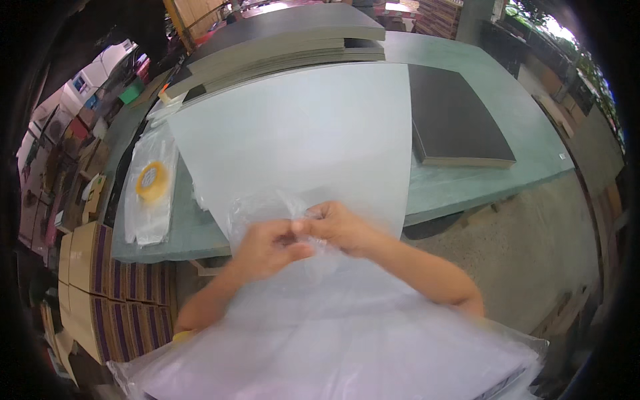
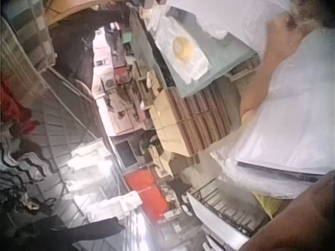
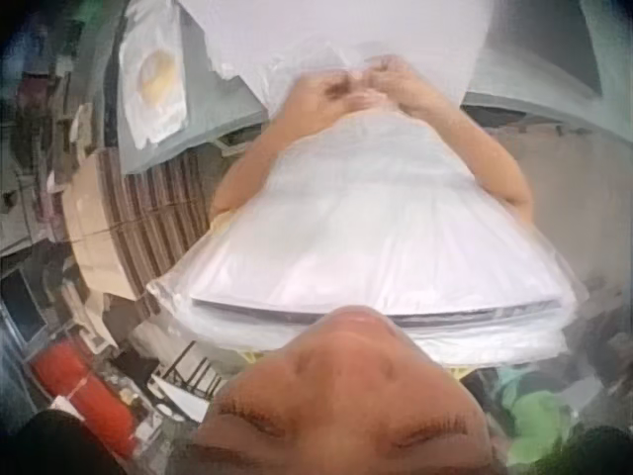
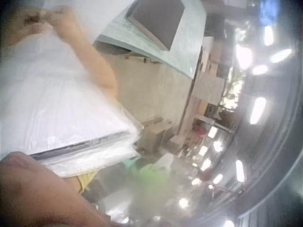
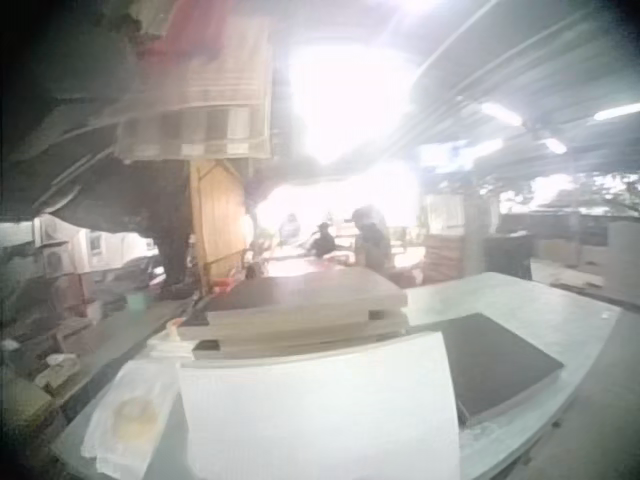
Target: The person packages dark boards by placing each one into a clear plastic sleeve. The person pulls a sleeve from a pile, slides a board inside, and then stacks the sleeved boards together.
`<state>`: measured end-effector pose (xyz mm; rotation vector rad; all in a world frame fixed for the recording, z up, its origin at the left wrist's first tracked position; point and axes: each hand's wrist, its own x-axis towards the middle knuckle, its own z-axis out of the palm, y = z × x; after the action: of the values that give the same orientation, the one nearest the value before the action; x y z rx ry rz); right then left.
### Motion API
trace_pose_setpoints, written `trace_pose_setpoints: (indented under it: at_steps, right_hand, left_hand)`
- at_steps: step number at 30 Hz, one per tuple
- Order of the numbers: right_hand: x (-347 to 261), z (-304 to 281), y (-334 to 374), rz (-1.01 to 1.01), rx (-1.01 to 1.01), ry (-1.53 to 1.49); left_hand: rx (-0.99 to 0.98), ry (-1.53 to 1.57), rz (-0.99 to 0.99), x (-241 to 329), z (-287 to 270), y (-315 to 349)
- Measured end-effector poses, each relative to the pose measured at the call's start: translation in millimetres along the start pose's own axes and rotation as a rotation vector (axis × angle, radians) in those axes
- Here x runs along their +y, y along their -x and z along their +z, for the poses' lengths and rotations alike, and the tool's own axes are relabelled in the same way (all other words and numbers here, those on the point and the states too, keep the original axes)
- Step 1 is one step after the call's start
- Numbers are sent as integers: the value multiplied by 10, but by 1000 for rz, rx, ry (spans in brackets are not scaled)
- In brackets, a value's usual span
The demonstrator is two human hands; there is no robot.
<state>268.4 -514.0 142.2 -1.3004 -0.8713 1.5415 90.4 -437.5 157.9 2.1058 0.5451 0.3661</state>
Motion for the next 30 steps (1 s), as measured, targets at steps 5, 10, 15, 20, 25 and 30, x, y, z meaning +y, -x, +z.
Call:
trace_pose_setpoints:
  at_steps: [5, 10, 15, 20, 25, 30]
  right_hand:
    - [259, -590, 55, -91, -459, -889]
    - [-87, -116, 339, -220, -40, -169]
    - [-565, 58, 499, -954, 196, 400]
    - [-316, -55, 356, -482, -57, 188]
    - [-178, 242, 479, -343, 161, 398]
    - [-447, 7, 526, -530, -466, 169]
  left_hand:
    - [399, -39, -121, -579, -517, 237]
    - [638, -390, 296, 94, -454, 269]
    - [-146, -248, 149, 77, 141, 141]
    - [-66, 110, -2, 214, -194, 133]
    - [49, 996, 77, 66, -405, 12]
    - [-321, 679, 305, -154, -538, 129]
